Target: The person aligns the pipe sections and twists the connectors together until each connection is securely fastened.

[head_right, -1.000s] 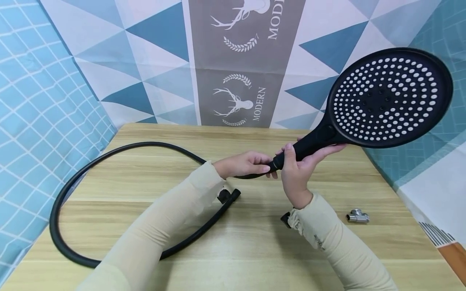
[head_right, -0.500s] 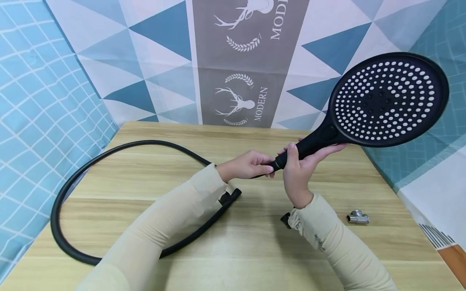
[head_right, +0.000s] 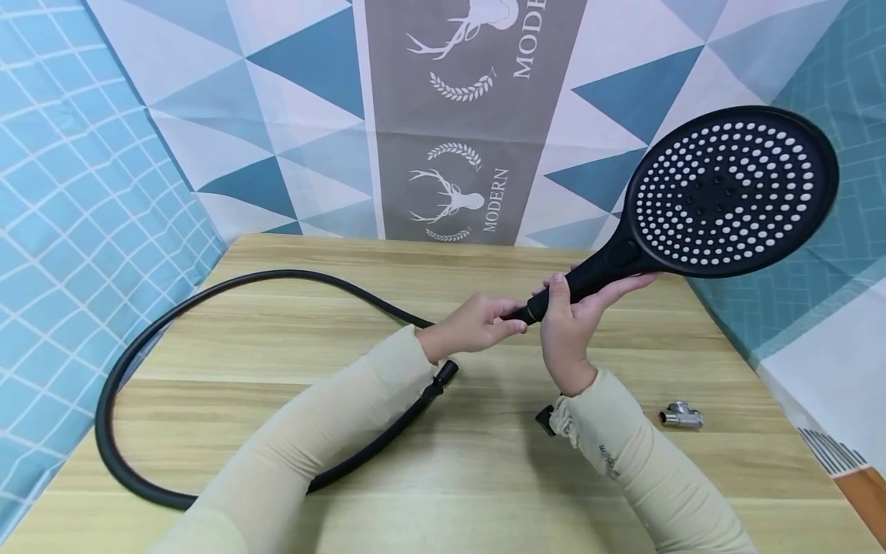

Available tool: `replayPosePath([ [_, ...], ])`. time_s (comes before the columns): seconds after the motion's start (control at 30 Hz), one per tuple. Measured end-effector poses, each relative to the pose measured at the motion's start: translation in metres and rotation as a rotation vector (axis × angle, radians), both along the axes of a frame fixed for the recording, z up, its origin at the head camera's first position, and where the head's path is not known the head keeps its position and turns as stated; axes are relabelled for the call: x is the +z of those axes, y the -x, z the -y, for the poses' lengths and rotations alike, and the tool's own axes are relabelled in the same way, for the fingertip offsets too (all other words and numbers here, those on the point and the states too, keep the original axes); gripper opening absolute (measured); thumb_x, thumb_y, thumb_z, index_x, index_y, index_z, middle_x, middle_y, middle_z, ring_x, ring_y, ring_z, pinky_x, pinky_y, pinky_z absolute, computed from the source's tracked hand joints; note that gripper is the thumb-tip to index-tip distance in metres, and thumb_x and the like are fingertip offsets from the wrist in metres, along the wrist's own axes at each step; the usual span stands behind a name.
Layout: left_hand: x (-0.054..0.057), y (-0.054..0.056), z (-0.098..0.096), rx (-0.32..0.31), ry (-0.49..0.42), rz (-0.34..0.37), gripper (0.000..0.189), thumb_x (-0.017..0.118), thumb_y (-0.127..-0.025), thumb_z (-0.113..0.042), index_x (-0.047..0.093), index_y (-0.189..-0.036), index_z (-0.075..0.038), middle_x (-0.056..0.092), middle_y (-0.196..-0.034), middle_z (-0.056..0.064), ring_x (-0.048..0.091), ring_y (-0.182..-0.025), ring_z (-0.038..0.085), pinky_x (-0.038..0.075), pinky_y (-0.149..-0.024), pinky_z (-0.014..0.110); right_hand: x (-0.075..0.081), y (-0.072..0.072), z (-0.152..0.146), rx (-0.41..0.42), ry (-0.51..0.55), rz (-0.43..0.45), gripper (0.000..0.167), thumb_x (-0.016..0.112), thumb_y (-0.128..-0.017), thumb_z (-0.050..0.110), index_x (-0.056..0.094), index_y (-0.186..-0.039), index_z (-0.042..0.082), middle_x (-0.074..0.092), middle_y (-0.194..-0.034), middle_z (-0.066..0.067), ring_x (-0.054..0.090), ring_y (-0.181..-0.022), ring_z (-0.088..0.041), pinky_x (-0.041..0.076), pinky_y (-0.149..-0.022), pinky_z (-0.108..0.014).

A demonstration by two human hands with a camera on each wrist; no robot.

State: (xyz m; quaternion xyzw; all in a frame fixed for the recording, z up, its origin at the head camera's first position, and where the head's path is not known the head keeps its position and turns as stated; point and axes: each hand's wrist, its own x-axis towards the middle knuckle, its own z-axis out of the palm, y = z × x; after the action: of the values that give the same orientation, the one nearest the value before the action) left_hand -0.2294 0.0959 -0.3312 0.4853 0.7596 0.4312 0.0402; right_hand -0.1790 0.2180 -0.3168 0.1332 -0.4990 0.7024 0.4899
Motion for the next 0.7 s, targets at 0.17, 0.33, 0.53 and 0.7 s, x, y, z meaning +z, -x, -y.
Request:
replayPosePath([
  [0.17,0.002,0.010,0.001,-0.104,-0.002,0.239,0.028,0.056,-0.097,-0.005,0.059,-0.120,0.009,0.067,-0.103,0.020,0.060,-0.083,0.016,0.046,-0.073,0.018,-0.001,0.000,-0.002,0.016,-0.001,-0.023,0.104,0.047,-0.088,-0.017,-0.039,-0.139,0.013,0.000,-0.155,0.008,0.043,-0.083,-0.027,0.047,-0.070,-0.032],
  [0.33,0.002,0.016,0.003,-0.167,-0.063,0.605,0.033,0.053,-0.097,-0.002,0.053,-0.127,0.011,0.067,-0.102,0.017,0.061,-0.091,0.014,0.049,-0.082,0.026,-0.002,0.000,-0.002,0.074,0.008,-0.047,0.104,0.047,-0.090,-0.016,-0.040,-0.138,0.016,0.008,-0.153,0.002,0.042,-0.080,-0.026,0.047,-0.069,-0.031],
  [0.53,0.003,0.020,0.002,-0.159,-0.044,0.777,0.028,0.052,-0.098,-0.003,0.056,-0.118,0.015,0.067,-0.083,0.004,0.056,-0.071,0.012,0.046,-0.070,0.025,-0.004,0.002,-0.003,0.072,0.003,-0.042,0.104,0.048,-0.090,-0.015,-0.040,-0.137,0.015,0.009,-0.152,0.002,0.043,-0.078,-0.025,0.048,-0.069,-0.030],
  [0.7,0.001,0.023,0.000,-0.169,0.018,0.806,0.026,0.046,-0.101,-0.003,0.054,-0.111,0.019,0.065,-0.079,0.003,0.052,-0.063,0.014,0.043,-0.066,0.024,-0.007,0.005,-0.004,0.071,-0.006,-0.030,0.102,0.046,-0.090,-0.015,-0.040,-0.137,0.014,0.012,-0.151,0.001,0.043,-0.077,-0.023,0.047,-0.069,-0.029],
])
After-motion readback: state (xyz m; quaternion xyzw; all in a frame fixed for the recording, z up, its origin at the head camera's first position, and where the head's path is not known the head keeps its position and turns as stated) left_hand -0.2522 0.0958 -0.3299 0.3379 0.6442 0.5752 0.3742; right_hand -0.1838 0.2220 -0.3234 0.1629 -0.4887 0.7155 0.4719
